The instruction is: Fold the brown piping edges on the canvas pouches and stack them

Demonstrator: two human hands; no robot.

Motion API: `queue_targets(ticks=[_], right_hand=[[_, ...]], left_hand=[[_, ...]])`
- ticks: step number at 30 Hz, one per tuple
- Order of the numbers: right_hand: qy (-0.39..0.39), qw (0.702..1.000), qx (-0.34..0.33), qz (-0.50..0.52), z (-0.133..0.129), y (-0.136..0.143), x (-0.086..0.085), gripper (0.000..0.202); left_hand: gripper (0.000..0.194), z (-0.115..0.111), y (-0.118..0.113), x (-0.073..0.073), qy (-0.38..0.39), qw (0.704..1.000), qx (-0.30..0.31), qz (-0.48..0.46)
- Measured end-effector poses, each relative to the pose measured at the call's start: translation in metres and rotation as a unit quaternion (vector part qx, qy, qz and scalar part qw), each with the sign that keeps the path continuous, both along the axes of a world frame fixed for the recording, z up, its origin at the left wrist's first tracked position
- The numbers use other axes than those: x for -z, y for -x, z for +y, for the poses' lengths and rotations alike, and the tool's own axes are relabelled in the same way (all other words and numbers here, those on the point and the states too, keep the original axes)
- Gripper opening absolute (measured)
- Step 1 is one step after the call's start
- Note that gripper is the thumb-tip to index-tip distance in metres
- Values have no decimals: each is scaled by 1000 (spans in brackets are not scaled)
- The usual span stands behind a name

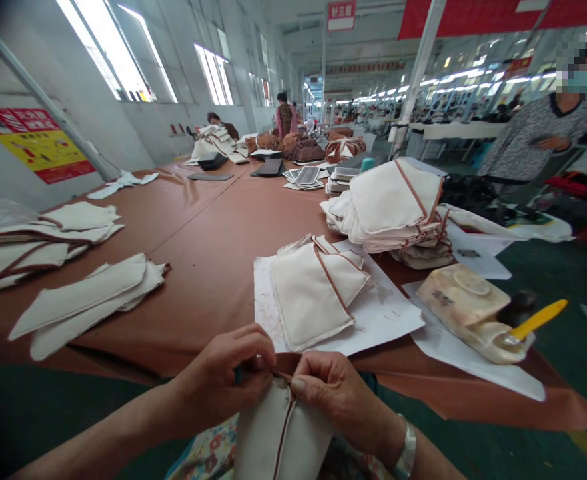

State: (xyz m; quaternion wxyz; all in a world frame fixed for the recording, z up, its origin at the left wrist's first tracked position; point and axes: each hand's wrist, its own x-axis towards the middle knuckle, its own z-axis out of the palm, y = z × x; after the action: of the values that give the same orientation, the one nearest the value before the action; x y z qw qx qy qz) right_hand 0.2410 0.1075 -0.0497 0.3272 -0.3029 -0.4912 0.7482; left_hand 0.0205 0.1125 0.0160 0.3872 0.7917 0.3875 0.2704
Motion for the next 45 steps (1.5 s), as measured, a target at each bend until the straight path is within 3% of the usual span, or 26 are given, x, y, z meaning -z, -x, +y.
queue_targets(ticks=[6, 13, 19, 26, 29, 33, 37, 41, 45], right_hand=[[45, 999, -2, -24, 0, 10, -4, 35], [100, 993, 47, -32, 0, 17, -2, 26], [57, 996, 41, -47, -1, 19, -5, 27], [-86, 986, 6, -142, 5, 15, 0, 25], [-76, 985, -4, -154, 6, 11, 4, 24], [-31, 994, -28, -105, 5, 9, 1, 27], [-14, 998, -17, -62, 4, 9, -4, 32], [-5, 999, -19, -40, 1, 7, -2, 24], [-55, 994, 51, -82, -5, 2, 0, 18]], left_hand=[[17, -1, -1, 2, -166, 978, 40, 123], [13, -3, -9, 5, -327, 883, 84, 326], [11, -5, -14, 17, -324, 876, 77, 348], [16, -6, -16, 17, -326, 872, 121, 344], [17, -5, -15, 17, -254, 918, 108, 283], [12, 3, -10, 9, -59, 986, 58, 148], [12, 11, -9, 4, 109, 989, 39, 90], [30, 11, -13, 9, 194, 981, 6, 27], [31, 11, -14, 17, 267, 964, -17, 10]])
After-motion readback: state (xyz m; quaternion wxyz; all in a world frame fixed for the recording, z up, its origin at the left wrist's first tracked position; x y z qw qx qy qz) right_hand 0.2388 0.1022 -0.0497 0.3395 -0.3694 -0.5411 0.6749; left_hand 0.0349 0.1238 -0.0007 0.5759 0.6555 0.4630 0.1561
